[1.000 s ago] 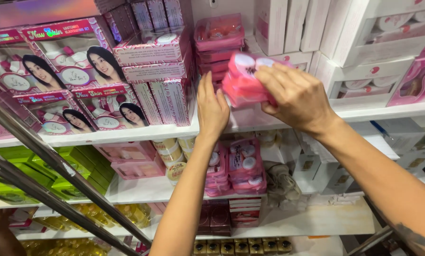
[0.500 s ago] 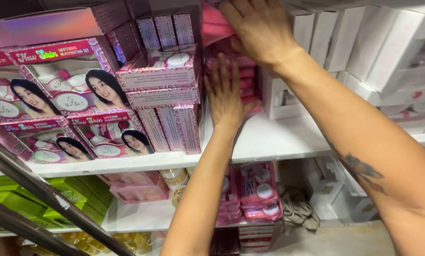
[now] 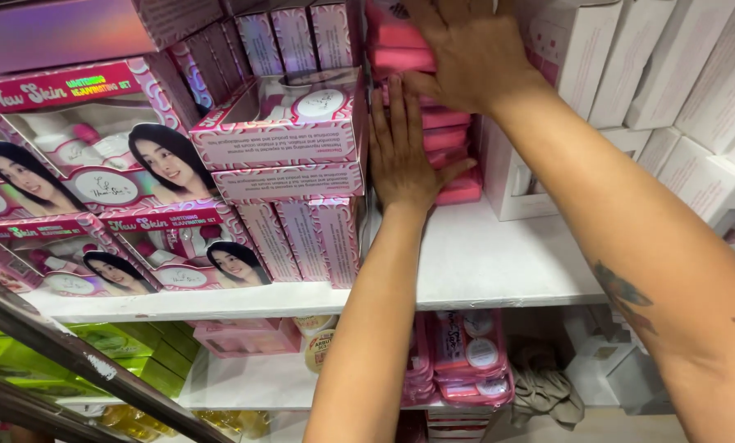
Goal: The person wipes a shelf with a cloth, then picks up and stacks pink cosmetic kits on the shelf. They continue to wipe the kits and the shelf surface, arranging the items neatly.
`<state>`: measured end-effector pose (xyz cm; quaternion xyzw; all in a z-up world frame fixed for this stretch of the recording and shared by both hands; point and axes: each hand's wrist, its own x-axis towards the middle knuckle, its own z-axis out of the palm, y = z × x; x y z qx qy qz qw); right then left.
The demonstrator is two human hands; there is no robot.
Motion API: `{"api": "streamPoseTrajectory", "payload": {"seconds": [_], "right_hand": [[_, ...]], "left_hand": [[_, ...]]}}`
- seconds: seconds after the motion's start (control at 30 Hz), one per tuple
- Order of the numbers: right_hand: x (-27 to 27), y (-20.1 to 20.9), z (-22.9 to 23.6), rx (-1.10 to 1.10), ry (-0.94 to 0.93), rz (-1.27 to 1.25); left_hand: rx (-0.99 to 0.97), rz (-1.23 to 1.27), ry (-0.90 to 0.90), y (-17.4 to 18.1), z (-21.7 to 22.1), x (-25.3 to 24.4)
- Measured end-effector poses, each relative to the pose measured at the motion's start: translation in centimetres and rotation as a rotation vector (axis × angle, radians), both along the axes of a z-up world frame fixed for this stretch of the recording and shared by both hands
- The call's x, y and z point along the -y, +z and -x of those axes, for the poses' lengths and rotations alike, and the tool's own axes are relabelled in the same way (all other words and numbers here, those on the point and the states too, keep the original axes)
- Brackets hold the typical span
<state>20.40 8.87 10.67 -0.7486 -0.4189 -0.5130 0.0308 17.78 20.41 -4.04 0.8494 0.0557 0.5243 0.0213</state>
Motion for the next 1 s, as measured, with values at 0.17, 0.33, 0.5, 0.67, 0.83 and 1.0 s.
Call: {"api": "streamPoseTrajectory", "payload": {"seconds": [0.17, 0.33, 0.5, 0.67, 0.83, 1.0], "right_hand": [[1.1, 1.1, -1.4, -0.085, 0.104, 0.078], [0.9, 0.1, -1.6, -0.201, 0.021, 0.034], [0.6, -1.9, -0.9, -0.097, -0.028, -0.091], [4.4, -6.4, 6.2, -0.166, 0.146, -0.303], [5.6, -13.2, 9.1, -0.415, 0.007, -0.088], [5.2, -15.2, 9.2, -0.356, 0.052, -0.023]], "left_hand": [[-0.042, 0.000, 0.062, 0.6, 0.2, 0.2], [0.248, -0.097, -0.046, 1.1, -0.5, 0.4], [0.076, -0.138, 0.092, 1.9, 0.5, 0.2], [-0.271, -0.015, -0.008, 3.8, 3.7, 1.3], [-0.062, -0.178, 0.057, 0.1, -0.8, 0.0], [0.145, -0.203, 0.098, -0.6, -2.0, 0.0]]}}
